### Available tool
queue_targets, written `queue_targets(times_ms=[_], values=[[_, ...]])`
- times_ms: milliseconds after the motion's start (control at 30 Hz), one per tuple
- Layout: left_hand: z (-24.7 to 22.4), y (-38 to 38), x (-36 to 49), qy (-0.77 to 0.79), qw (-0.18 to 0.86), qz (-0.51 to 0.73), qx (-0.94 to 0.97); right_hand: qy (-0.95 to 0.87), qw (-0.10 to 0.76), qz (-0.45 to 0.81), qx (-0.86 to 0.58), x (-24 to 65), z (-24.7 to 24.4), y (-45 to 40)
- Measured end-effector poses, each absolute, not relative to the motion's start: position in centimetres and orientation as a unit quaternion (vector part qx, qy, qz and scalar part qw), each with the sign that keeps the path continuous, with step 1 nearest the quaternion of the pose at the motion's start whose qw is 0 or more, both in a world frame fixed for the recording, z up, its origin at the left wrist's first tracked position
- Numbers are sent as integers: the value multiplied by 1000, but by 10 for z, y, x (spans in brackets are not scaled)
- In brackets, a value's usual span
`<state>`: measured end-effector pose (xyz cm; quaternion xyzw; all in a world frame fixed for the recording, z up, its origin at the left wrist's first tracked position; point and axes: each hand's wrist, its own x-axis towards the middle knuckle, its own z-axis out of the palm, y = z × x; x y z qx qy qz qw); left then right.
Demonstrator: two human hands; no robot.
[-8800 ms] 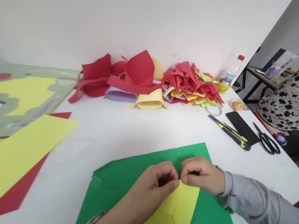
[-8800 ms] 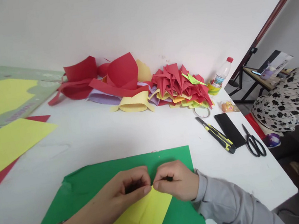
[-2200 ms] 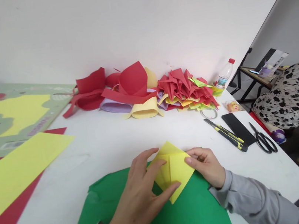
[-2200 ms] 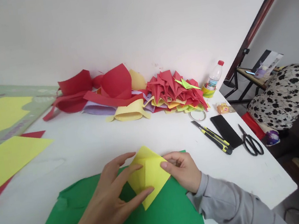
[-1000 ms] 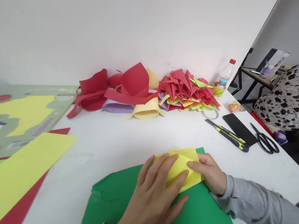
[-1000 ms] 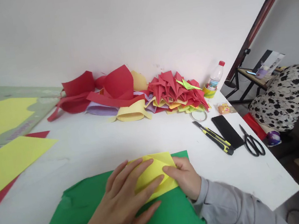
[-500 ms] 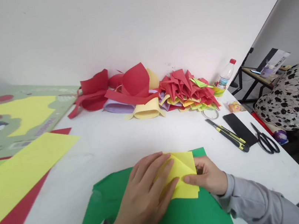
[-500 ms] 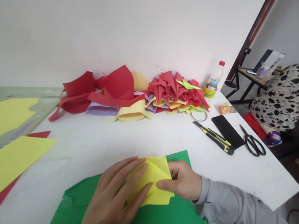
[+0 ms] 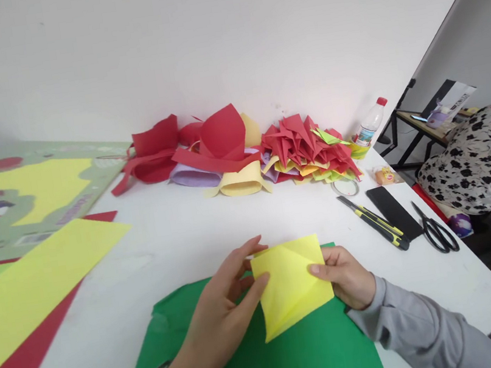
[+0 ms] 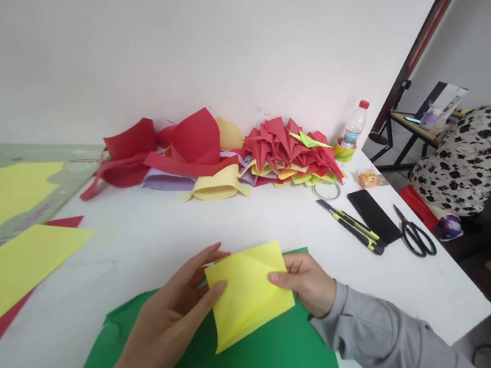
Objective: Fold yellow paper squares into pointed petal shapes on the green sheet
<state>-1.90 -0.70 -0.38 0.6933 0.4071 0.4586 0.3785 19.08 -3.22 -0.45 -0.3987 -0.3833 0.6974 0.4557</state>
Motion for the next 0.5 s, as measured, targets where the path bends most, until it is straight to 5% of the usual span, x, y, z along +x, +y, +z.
queue_targets(times_ms=[267,500], values=[[-3,-7,-21,463,377,518,613,-447,388,714,-373,193,2,-30],[3,-8,-18,426,304,489,698,-401,501,657,-396,188,1,-31]])
